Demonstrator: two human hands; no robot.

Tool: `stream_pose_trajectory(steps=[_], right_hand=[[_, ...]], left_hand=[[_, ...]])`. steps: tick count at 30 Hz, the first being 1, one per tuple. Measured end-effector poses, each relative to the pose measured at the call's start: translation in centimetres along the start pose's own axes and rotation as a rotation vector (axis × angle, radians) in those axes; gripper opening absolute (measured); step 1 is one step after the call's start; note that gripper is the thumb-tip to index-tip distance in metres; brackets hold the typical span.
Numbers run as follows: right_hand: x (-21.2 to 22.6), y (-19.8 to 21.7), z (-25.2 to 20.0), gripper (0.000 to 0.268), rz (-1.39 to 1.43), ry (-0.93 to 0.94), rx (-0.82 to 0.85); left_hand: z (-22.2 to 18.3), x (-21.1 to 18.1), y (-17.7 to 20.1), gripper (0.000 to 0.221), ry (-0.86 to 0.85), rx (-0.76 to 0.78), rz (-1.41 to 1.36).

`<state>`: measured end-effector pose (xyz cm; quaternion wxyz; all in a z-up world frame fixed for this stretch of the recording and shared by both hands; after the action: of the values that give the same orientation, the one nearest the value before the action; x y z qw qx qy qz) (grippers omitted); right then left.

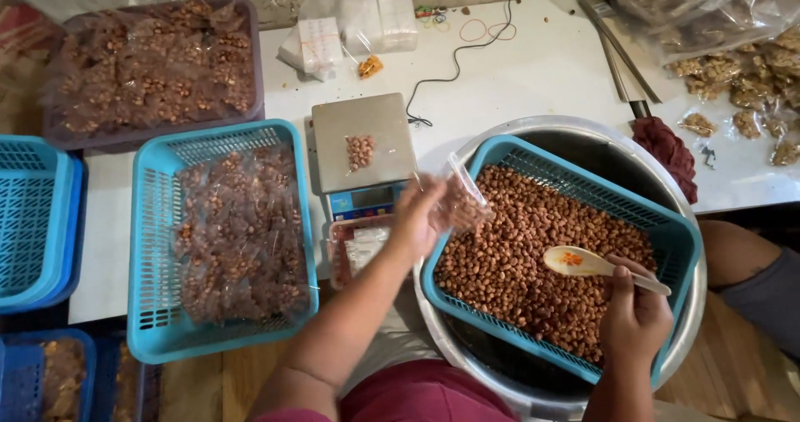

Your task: Weighing roasted nuts on a digital scale and filling them into small plastic bags for packaging.

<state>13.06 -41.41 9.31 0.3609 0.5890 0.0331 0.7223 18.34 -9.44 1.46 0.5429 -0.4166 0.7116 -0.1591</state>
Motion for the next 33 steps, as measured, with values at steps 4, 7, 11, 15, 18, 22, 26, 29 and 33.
stream_pose_trajectory(steps=[4, 7, 11, 15, 18, 22, 26, 29, 33], right_hand=[[-0.8, 0.2, 0.1, 0.024, -0.041, -0.022, 0.003], [-1.2, 0.5, 0.1, 0.022, 0.041, -0.049, -0.010], [-1.8, 0.8, 0.2, 0.021, 0.045, -0.095, -0.026], [-3.0, 1.1, 0.2, 0.020, 0.076, -0.115, -0.022], [-1.6, 1.5, -0.1, 0.019, 0.045, -0.177, -0.045], [-1.7, 1.7, -0.1, 0.020, 0.051, -0.142, -0.042], [-2.5, 1.4, 0.1, 0.020, 0.069, -0.142, -0.039], [-2.6, 1.2, 0.1, 0.019, 0.046, -0.145, -0.033], [-1.8, 1.2, 0.0, 0.021, 0.048, -0.144, -0.021]], left_hand=[[-2.5, 4.0, -1.3, 0.038, 0.321, 0.045, -0.048], [-3.2, 6.7, -1.3, 0.050, 0.312, 0.245, 0.072], [-4.7, 7.8, -2.2, 0.031, 0.331, 0.405, 0.217], [-4.7, 11.2, -0.7, 0.025, 0.549, 0.182, 0.401], [-4.4, 12.4, -0.6, 0.034, 0.491, 0.077, 0.559], [-5.0, 11.0, -2.1, 0.022, 0.342, 0.334, 0.481], [-5.7, 10.5, -2.5, 0.024, 0.300, 0.433, 0.573], [-6.7, 8.2, -3.3, 0.037, 0.305, 0.472, 0.693], [-4.1, 0.9, -4.7, 0.026, -0.030, 0.526, 0.454]])
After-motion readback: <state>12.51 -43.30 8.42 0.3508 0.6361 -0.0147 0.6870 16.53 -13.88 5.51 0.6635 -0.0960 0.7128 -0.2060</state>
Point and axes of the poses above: each hand's wrist, its own z-axis towards the middle knuckle, its own y-axis out of the back of the hand, x = y × z, the point moved 5 cm from there along z, towards the middle knuckle, and after that the axes turned 10 degrees about -x, right-handed, at the moved point
